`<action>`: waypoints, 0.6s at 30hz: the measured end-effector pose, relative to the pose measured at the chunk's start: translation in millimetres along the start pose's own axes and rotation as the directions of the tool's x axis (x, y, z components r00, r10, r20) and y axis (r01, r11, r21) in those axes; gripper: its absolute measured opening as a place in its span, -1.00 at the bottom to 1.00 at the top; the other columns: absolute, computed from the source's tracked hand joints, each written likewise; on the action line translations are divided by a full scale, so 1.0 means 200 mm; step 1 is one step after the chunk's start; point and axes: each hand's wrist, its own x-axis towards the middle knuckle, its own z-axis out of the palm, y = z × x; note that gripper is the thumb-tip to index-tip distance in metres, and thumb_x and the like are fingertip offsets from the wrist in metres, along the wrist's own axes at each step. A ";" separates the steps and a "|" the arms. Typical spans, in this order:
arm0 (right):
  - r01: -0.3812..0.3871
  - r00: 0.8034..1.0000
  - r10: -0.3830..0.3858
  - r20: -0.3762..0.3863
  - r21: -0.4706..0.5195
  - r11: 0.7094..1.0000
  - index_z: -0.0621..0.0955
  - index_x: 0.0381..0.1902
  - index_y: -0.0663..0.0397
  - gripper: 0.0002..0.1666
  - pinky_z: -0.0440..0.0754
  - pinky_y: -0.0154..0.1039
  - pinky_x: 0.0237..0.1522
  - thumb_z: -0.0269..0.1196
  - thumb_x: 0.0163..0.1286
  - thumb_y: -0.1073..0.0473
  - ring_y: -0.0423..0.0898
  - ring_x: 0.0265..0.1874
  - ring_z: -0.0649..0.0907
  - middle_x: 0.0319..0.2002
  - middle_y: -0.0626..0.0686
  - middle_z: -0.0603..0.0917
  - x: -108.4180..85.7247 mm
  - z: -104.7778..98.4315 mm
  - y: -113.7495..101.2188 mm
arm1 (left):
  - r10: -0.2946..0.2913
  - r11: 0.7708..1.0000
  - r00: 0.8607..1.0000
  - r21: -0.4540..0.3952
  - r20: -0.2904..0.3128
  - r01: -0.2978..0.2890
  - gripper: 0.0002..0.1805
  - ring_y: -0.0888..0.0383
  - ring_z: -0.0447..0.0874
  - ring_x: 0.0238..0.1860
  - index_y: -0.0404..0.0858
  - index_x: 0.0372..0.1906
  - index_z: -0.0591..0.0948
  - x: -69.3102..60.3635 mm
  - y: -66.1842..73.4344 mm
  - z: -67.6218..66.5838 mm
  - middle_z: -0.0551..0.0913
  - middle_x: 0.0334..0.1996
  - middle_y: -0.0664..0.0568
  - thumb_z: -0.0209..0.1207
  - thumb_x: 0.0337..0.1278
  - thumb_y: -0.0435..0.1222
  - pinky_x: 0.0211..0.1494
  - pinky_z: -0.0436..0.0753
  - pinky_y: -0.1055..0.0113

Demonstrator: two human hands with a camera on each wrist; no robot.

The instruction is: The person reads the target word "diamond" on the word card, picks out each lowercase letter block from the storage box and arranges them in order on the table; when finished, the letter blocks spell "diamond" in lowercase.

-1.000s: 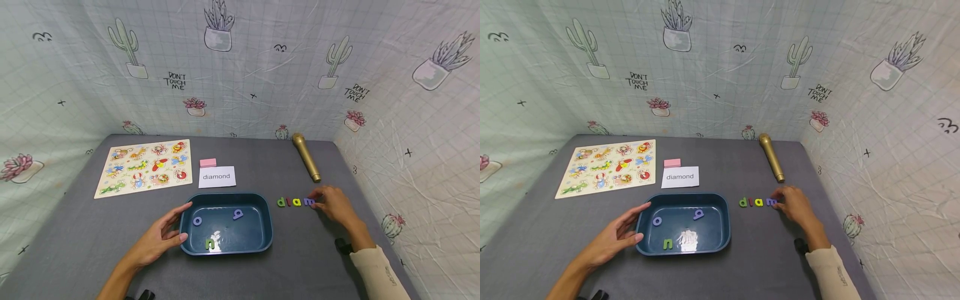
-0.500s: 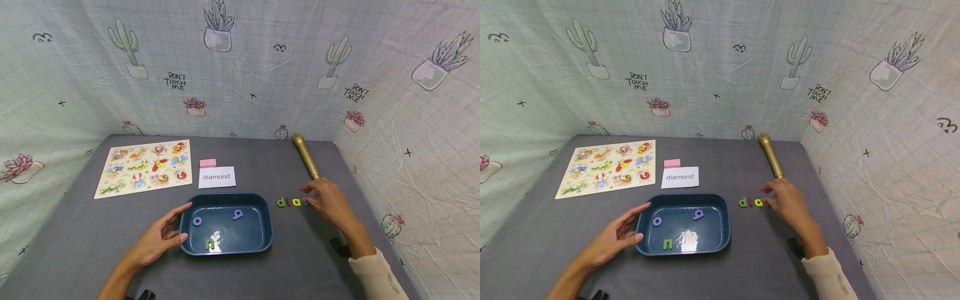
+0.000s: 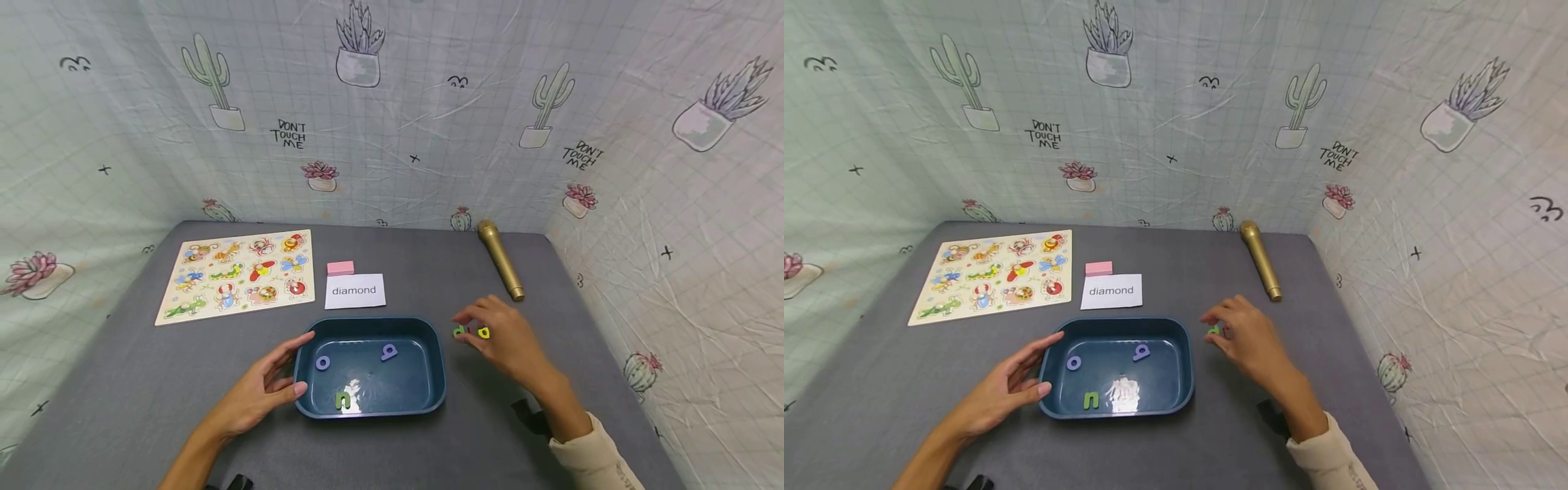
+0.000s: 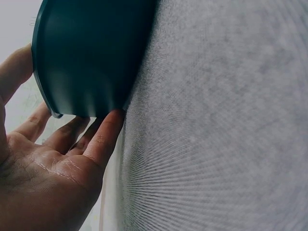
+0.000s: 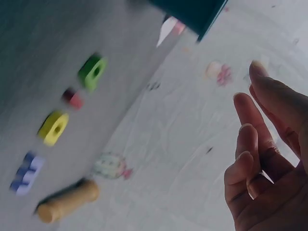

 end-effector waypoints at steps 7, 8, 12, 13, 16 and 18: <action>0.080 0.997 -0.080 -0.002 0.077 0.994 0.82 -0.14 -0.03 -0.63 0.73 -0.32 -0.30 0.68 0.07 0.23 -0.16 -0.25 0.65 -0.22 -0.11 0.78 0.03 0.07 -0.13 | 0.014 1.000 1.000 -0.007 0.007 -0.014 -0.17 -0.33 0.12 0.68 -0.07 0.69 0.22 0.00 0.00 0.00 0.13 0.71 -0.12 0.30 0.44 -0.37 0.42 0.69 0.13; 0.089 0.996 -0.090 0.000 0.088 0.992 0.82 -0.14 -0.03 -0.63 0.74 -0.31 -0.28 0.68 0.07 0.22 -0.15 -0.24 0.65 -0.21 -0.11 0.78 0.04 0.09 -0.14 | 0.018 1.000 1.000 -0.008 0.008 -0.018 -0.17 -0.33 0.11 0.68 -0.08 0.69 0.21 0.00 0.00 0.00 0.13 0.71 -0.13 0.30 0.44 -0.37 0.42 0.69 0.13; 0.092 0.995 -0.095 0.021 0.125 0.988 0.82 -0.10 -0.04 -0.61 0.70 -0.35 -0.26 0.68 0.09 0.17 -0.14 -0.21 0.66 -0.19 -0.13 0.78 0.06 0.14 -0.22 | 0.017 1.000 1.000 -0.010 0.008 -0.017 -0.16 -0.33 0.12 0.67 -0.10 0.69 0.21 0.00 0.00 0.00 0.12 0.71 -0.14 0.30 0.44 -0.37 0.42 0.69 0.14; 0.083 0.996 -0.088 0.033 0.131 0.988 0.82 -0.09 -0.06 -0.61 0.69 -0.36 -0.25 0.67 0.11 0.16 -0.16 -0.19 0.65 -0.18 -0.13 0.78 0.06 0.16 -0.24 | 0.016 1.000 1.000 -0.010 0.008 -0.015 -0.16 -0.33 0.13 0.67 -0.10 0.69 0.21 0.00 0.00 0.00 0.13 0.71 -0.15 0.31 0.43 -0.37 0.42 0.69 0.15; 0.050 0.995 -0.062 0.073 0.152 0.987 0.81 -0.05 -0.09 -0.63 0.66 -0.38 -0.23 0.64 0.17 0.12 -0.20 -0.18 0.62 -0.17 -0.15 0.77 0.07 0.20 -0.30 | 0.012 1.000 1.000 -0.007 0.005 -0.012 -0.16 -0.32 0.13 0.67 -0.09 0.69 0.21 0.00 0.00 0.00 0.13 0.71 -0.14 0.32 0.43 -0.36 0.41 0.70 0.15; 0.034 0.995 -0.049 0.090 0.162 0.986 0.81 -0.04 -0.12 -0.65 0.68 -0.38 -0.21 0.63 0.20 0.10 -0.21 -0.18 0.63 -0.16 -0.16 0.77 0.07 0.23 -0.33 | 0.014 1.000 1.000 -0.008 0.003 -0.014 -0.16 -0.32 0.13 0.67 -0.09 0.69 0.22 0.00 0.00 0.00 0.13 0.70 -0.14 0.32 0.43 -0.36 0.41 0.70 0.15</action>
